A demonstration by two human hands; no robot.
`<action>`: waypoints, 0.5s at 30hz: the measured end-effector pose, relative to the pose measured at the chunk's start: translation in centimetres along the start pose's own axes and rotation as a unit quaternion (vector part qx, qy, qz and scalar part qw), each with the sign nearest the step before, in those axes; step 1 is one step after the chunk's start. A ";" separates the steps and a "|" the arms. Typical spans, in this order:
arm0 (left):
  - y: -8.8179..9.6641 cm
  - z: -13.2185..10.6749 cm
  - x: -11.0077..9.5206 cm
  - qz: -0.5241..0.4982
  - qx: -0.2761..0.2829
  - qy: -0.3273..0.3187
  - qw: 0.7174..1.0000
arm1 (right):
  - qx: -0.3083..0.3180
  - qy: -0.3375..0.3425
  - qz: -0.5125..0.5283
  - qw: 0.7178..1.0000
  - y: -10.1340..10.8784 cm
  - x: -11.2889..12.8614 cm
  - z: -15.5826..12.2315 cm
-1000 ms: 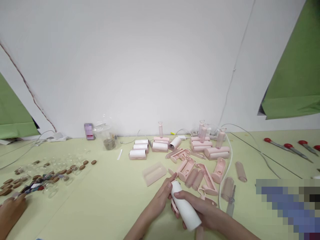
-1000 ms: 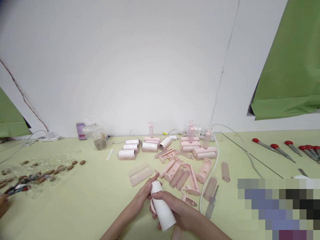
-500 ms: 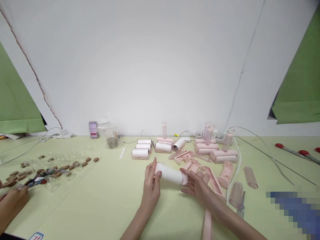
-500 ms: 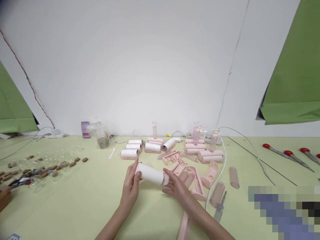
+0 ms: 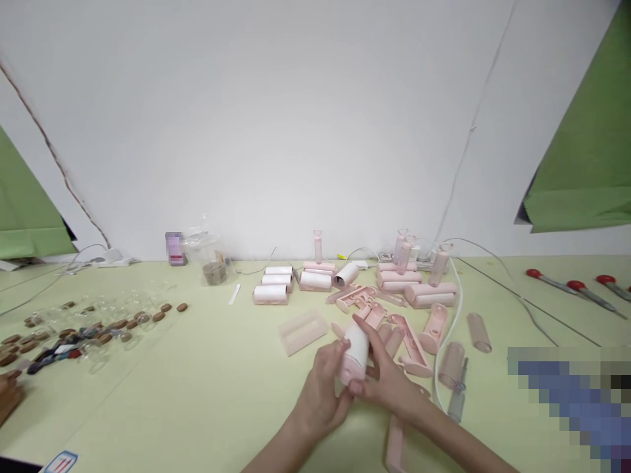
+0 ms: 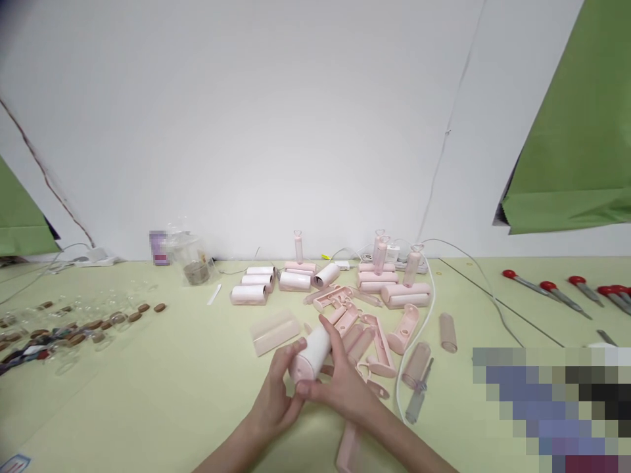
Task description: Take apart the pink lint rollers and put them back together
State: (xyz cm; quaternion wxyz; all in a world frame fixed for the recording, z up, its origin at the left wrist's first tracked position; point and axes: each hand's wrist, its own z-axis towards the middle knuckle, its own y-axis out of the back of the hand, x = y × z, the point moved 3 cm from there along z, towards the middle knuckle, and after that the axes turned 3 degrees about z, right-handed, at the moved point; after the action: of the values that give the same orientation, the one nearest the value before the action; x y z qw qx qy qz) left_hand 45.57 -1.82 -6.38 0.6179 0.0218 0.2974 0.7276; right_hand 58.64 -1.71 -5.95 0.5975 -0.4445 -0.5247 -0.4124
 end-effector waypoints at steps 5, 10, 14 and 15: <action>0.9 1.0 -0.2 -0.155 0.008 0.150 0.977 | -0.052 0.116 -0.158 0.979 0.3 2.3 -0.6; 0.0 2.7 1.0 -0.434 0.006 0.460 0.775 | -0.026 0.218 -0.407 0.886 -0.4 3.6 -0.5; -1.3 3.2 1.2 -0.442 0.004 0.498 0.747 | 0.061 0.182 -0.449 0.872 -0.5 4.1 0.3; -1.3 3.0 1.3 -0.442 -0.007 0.500 0.745 | 0.083 0.154 -0.437 0.882 -0.1 4.5 0.7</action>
State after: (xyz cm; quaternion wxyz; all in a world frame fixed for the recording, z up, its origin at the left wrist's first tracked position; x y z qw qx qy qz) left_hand 47.66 0.68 -4.93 0.6334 -0.4827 0.5351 0.2822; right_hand 58.82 -1.19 -1.40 0.4644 -0.0493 -0.5992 -0.6502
